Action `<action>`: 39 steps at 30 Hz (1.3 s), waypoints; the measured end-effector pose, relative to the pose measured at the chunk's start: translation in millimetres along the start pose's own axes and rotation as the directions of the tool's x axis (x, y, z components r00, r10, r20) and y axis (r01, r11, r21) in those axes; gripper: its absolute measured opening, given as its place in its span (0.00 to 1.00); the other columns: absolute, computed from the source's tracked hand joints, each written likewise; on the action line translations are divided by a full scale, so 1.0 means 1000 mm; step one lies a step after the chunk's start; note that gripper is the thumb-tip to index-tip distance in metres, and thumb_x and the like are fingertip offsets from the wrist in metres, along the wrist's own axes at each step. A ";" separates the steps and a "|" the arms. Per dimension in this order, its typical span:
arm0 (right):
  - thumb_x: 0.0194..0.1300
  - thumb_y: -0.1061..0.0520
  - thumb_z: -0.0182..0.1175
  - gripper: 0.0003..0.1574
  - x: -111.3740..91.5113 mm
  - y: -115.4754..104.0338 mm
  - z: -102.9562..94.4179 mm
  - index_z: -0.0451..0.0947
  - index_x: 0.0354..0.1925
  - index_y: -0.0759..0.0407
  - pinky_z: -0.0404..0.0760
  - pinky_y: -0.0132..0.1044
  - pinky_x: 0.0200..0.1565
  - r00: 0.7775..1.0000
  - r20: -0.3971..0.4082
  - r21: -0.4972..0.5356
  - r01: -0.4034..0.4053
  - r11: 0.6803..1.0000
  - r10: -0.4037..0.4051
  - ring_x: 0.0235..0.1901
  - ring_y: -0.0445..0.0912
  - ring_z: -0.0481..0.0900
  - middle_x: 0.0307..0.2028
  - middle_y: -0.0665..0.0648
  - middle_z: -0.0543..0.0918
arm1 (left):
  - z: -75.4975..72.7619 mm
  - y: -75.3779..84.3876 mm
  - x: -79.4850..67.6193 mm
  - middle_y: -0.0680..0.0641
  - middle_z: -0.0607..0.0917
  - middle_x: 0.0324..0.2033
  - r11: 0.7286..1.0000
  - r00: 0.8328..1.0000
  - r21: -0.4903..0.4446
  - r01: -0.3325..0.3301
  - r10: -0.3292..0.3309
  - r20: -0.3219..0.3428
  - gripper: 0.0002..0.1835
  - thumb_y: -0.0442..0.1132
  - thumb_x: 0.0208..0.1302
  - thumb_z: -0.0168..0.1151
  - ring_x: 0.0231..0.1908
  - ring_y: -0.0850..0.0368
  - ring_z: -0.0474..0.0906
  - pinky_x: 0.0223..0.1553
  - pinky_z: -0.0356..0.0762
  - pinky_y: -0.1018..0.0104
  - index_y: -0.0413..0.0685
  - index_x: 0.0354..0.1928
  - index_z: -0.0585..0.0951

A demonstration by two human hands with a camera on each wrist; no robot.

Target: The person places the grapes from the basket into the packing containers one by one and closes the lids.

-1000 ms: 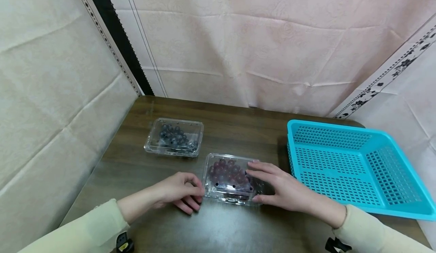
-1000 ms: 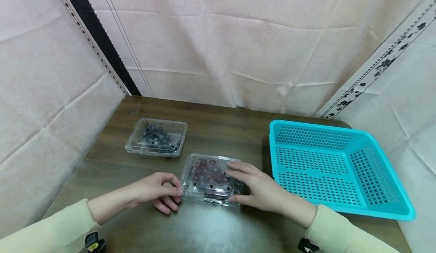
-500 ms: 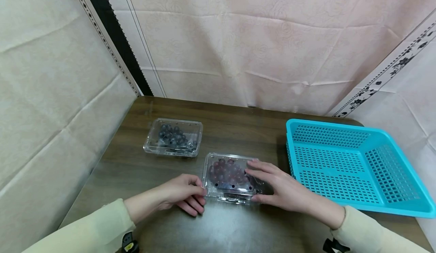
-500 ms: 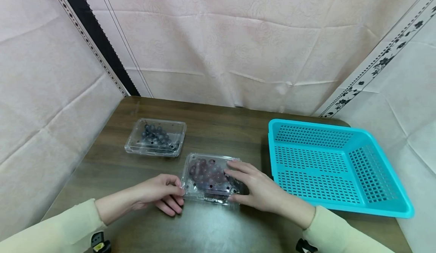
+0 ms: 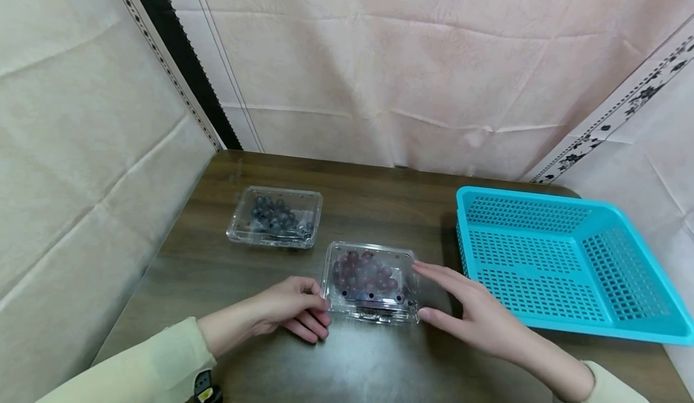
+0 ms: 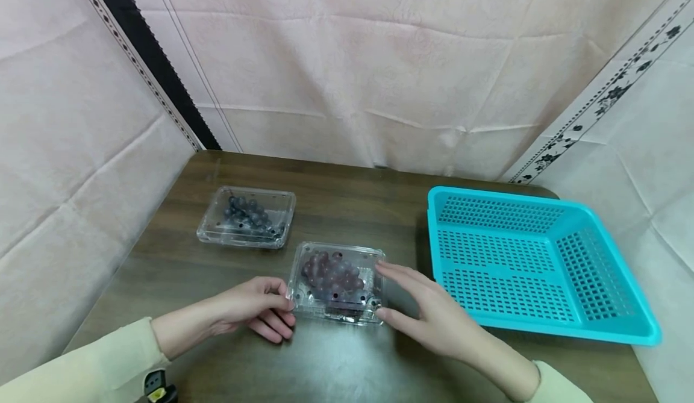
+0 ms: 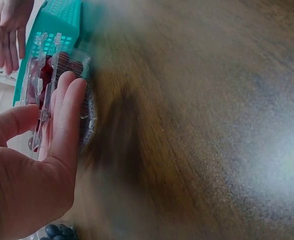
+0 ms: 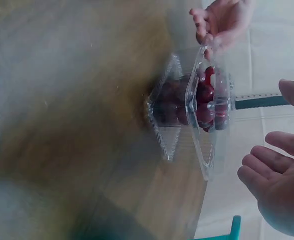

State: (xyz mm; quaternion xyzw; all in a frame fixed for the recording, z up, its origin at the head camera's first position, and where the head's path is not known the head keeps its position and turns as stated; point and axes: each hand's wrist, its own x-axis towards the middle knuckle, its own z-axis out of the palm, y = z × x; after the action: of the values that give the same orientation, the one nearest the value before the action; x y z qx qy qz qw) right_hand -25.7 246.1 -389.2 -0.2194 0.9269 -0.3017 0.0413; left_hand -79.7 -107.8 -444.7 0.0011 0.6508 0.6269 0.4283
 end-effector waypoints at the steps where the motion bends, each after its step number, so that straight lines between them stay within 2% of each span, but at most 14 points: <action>1: 0.74 0.43 0.70 0.39 -0.004 -0.001 0.000 0.71 0.77 0.45 0.83 0.66 0.62 1.000 0.000 0.002 -0.014 1.000 0.014 0.71 0.54 0.76 0.74 0.50 0.76 | 0.000 0.000 0.000 0.37 0.89 0.36 1.000 1.000 -0.003 0.002 -0.002 0.000 0.06 0.34 0.74 0.62 0.34 0.46 0.92 0.37 0.94 0.52 0.39 0.45 0.76; 6: 0.74 0.38 0.68 0.37 -0.023 -0.006 0.000 0.74 0.75 0.43 0.88 0.54 0.59 0.996 0.007 0.011 -0.093 0.996 0.093 0.66 0.49 0.81 0.69 0.46 0.80 | 0.001 0.000 0.000 0.34 0.89 0.39 1.000 1.000 -0.020 0.006 -0.006 0.000 0.05 0.33 0.75 0.61 0.35 0.45 0.92 0.37 0.94 0.52 0.40 0.44 0.75; 12: 0.77 0.46 0.66 0.29 -0.034 0.005 0.004 0.78 0.69 0.55 0.90 0.37 0.54 0.992 0.063 0.220 -0.117 0.968 0.106 0.57 0.43 0.87 0.62 0.52 0.86 | 0.001 0.000 0.000 0.32 0.90 0.41 0.999 1.000 -0.034 0.004 -0.004 -0.009 0.04 0.31 0.74 0.59 0.36 0.45 0.92 0.38 0.94 0.52 0.40 0.43 0.74; 14: 0.80 0.50 0.64 0.24 -0.036 0.011 0.007 0.80 0.66 0.60 0.91 0.36 0.51 0.992 0.090 0.270 -0.109 0.957 0.088 0.52 0.41 0.88 0.57 0.54 0.89 | 0.002 0.001 0.000 0.31 0.90 0.41 0.999 1.000 -0.035 0.001 -0.001 -0.014 0.03 0.31 0.74 0.59 0.36 0.45 0.92 0.38 0.94 0.52 0.40 0.43 0.74; 17: 0.82 0.52 0.61 0.20 -0.036 0.019 0.013 0.82 0.62 0.63 0.91 0.34 0.47 0.984 0.140 0.329 -0.149 0.933 0.108 0.47 0.39 0.89 0.51 0.54 0.91 | 0.002 0.001 -0.001 0.31 0.90 0.40 0.999 1.000 -0.036 0.000 0.000 -0.017 0.03 0.30 0.74 0.58 0.36 0.45 0.92 0.38 0.94 0.52 0.39 0.42 0.74; 22: 0.83 0.47 0.59 0.22 -0.035 0.027 0.023 0.83 0.61 0.62 0.90 0.32 0.45 0.953 0.247 0.360 -0.258 0.896 0.176 0.45 0.39 0.88 0.50 0.51 0.91 | 0.002 0.001 -0.001 0.31 0.90 0.40 0.999 1.000 -0.041 -0.004 0.003 -0.015 0.03 0.30 0.74 0.58 0.36 0.44 0.92 0.39 0.94 0.51 0.39 0.42 0.73; 24: 0.83 0.47 0.58 0.24 -0.034 0.029 0.027 0.82 0.62 0.64 0.90 0.33 0.46 0.941 0.289 0.404 -0.287 0.869 0.177 0.46 0.42 0.88 0.50 0.54 0.91 | 0.002 0.001 -0.001 0.32 0.90 0.40 0.999 1.000 -0.042 -0.006 0.005 -0.016 0.04 0.30 0.74 0.58 0.36 0.44 0.92 0.39 0.94 0.51 0.39 0.43 0.73; 26: 0.85 0.48 0.55 0.25 -0.032 0.032 0.032 0.80 0.63 0.68 0.91 0.36 0.48 0.930 0.323 0.478 -0.320 0.818 0.175 0.48 0.47 0.89 0.51 0.58 0.90 | 0.002 0.001 0.001 0.32 0.90 0.39 0.999 1.000 -0.042 -0.007 0.007 -0.015 0.04 0.30 0.74 0.58 0.36 0.44 0.92 0.39 0.94 0.51 0.39 0.43 0.73; 27: 0.86 0.49 0.54 0.27 -0.031 0.034 0.035 0.79 0.64 0.70 0.92 0.38 0.49 0.923 0.341 0.526 -0.344 0.778 0.178 0.49 0.50 0.90 0.51 0.61 0.90 | 0.002 0.000 0.001 0.32 0.90 0.39 0.999 1.000 -0.041 -0.008 0.008 -0.015 0.04 0.30 0.74 0.58 0.35 0.44 0.92 0.38 0.94 0.51 0.39 0.43 0.73; 30: 0.88 0.50 0.48 0.31 -0.027 0.039 0.042 0.74 0.65 0.79 0.91 0.42 0.53 0.899 0.401 0.661 -0.419 0.622 0.179 0.52 0.55 0.90 0.53 0.68 0.88 | 0.001 0.000 0.002 0.32 0.90 0.39 0.999 1.000 -0.039 -0.006 0.005 -0.015 0.04 0.30 0.74 0.59 0.35 0.44 0.92 0.38 0.94 0.51 0.39 0.43 0.73; 33: 0.90 0.48 0.43 0.36 -0.025 0.045 0.048 0.69 0.67 0.82 0.90 0.45 0.56 0.875 0.455 0.750 -0.477 0.458 0.166 0.53 0.55 0.89 0.55 0.71 0.87 | 0.001 0.000 0.002 0.32 0.90 0.40 0.999 1.000 -0.036 -0.003 0.002 -0.011 0.04 0.30 0.74 0.59 0.35 0.44 0.92 0.39 0.94 0.51 0.39 0.43 0.73; 34: 0.90 0.47 0.42 0.37 -0.025 0.046 0.050 0.69 0.67 0.83 0.90 0.45 0.57 0.870 0.467 0.767 -0.488 0.417 0.159 0.54 0.54 0.89 0.55 0.71 0.86 | 0.001 0.001 0.002 0.32 0.90 0.40 0.999 1.000 -0.034 -0.002 0.001 -0.009 0.04 0.30 0.74 0.59 0.35 0.44 0.92 0.39 0.94 0.51 0.39 0.43 0.74; 37: 0.90 0.47 0.43 0.37 -0.023 0.048 0.054 0.67 0.68 0.83 0.89 0.45 0.59 0.865 0.487 0.798 -0.497 0.341 0.122 0.55 0.53 0.89 0.56 0.71 0.86 | 0.001 0.002 0.001 0.33 0.90 0.40 0.999 1.000 -0.032 0.002 -0.002 -0.003 0.04 0.31 0.74 0.59 0.35 0.45 0.92 0.39 0.94 0.51 0.39 0.42 0.74; 39: 0.90 0.48 0.44 0.36 -0.021 0.048 0.056 0.68 0.68 0.82 0.88 0.45 0.59 0.864 0.493 0.804 -0.498 0.326 0.103 0.55 0.53 0.89 0.56 0.71 0.86 | 0.000 0.003 0.001 0.33 0.90 0.40 0.999 1.000 -0.032 0.004 -0.004 0.001 0.04 0.31 0.74 0.59 0.35 0.45 0.92 0.39 0.94 0.51 0.39 0.42 0.74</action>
State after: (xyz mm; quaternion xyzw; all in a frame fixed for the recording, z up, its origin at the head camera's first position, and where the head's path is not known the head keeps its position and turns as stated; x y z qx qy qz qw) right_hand -13.6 259.6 -463.9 -0.0307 0.6046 -0.7010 0.3771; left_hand -81.9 -106.1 -442.8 -0.0065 0.6405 0.6365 0.4297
